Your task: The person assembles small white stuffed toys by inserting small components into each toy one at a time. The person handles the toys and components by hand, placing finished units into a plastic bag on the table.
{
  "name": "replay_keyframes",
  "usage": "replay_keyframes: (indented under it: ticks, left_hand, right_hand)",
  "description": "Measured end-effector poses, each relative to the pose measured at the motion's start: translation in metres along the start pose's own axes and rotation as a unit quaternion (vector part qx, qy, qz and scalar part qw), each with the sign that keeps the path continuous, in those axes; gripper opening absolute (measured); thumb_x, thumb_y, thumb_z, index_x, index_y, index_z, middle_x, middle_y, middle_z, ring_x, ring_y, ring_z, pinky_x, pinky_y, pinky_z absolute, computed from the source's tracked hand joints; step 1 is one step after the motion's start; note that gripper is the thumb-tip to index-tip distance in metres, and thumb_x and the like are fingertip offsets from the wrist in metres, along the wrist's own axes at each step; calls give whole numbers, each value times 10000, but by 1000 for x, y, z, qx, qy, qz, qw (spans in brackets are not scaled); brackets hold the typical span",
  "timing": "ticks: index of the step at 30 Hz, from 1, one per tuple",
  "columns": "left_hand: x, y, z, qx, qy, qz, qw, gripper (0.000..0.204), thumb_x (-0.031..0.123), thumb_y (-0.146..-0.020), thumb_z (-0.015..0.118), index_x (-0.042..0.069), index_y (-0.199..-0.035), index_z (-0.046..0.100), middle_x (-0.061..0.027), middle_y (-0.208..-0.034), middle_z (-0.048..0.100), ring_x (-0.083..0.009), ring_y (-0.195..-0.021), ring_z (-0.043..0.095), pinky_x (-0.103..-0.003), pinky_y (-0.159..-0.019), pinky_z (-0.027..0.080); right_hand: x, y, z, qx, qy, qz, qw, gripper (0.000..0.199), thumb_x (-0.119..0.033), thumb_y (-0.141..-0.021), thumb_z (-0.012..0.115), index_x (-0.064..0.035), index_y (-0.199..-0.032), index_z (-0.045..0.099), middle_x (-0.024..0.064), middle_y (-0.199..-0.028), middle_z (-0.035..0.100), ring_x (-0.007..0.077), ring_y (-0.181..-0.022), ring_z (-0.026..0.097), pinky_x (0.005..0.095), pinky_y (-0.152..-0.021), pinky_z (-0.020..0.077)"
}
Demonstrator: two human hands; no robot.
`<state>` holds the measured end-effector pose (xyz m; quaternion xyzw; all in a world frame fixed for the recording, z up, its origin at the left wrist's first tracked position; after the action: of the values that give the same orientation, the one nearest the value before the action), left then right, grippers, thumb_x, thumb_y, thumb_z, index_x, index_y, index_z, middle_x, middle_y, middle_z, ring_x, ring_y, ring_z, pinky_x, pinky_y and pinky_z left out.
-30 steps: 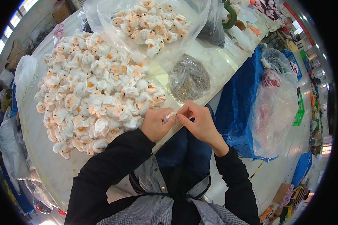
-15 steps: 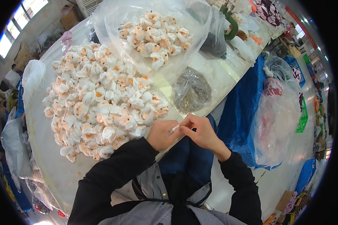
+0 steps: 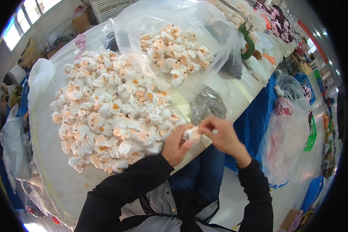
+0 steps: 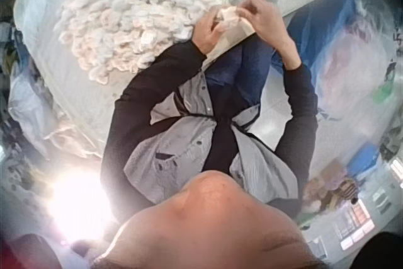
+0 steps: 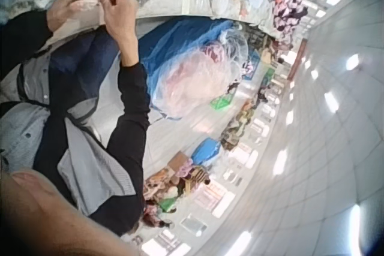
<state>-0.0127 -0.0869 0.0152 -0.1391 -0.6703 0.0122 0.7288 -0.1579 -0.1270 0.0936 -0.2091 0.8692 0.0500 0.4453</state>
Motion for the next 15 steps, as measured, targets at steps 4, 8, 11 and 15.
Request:
replay_keyframes:
  ticks: [4, 8, 11, 15]
  left_hand:
    - [-18, 0, 2, -30, -50, -37, 998, 317, 178, -1003, 635, 52, -1293, 633, -114, -886, 690, -231, -876, 692, -364, -773, 539]
    - [-12, 3, 12, -74, -133, 13, 988, 165, 130, -983, 639, 38, -1109, 691, -128, -802, 673, -233, -677, 667, -340, -671, 530]
    - [-15, 4, 12, -91, -128, 1, 988, 105, 120, -961, 644, 33, -996, 691, -145, -798, 678, -296, -702, 684, -392, -679, 539]
    - [-12, 2, 18, -100, -147, 39, 983, 98, 130, -942, 651, 44, -974, 682, -142, -818, 695, -334, -721, 699, -427, -680, 548]
  right_hand:
    - [-48, -91, -74, 169, 136, -149, 965, 127, -124, -995, 696, -27, -1077, 692, 114, -880, 719, 203, -750, 688, 338, -708, 548]
    - [-90, -133, -54, 238, 119, -233, 935, 182, -154, -1032, 644, -64, -1188, 672, 124, -948, 710, 248, -749, 693, 364, -707, 552]
    - [-93, -130, 52, 19, 184, -263, 947, 298, -51, -956, 660, -127, -1243, 688, 70, -1052, 684, 241, -884, 700, 361, -742, 554]
    - [-61, -123, 114, -11, 354, -287, 890, 355, -11, -858, 686, -148, -1185, 707, 51, -1120, 652, 270, -1014, 668, 406, -798, 560]
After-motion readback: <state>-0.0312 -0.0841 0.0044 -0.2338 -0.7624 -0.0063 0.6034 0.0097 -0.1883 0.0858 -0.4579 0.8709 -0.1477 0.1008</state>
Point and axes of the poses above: each hand's wrist, its own y-axis away from the middle knuckle, its own z-axis out of the palm, x = y × z, the point moved 9 cm from there along -y, towards the middle knuckle
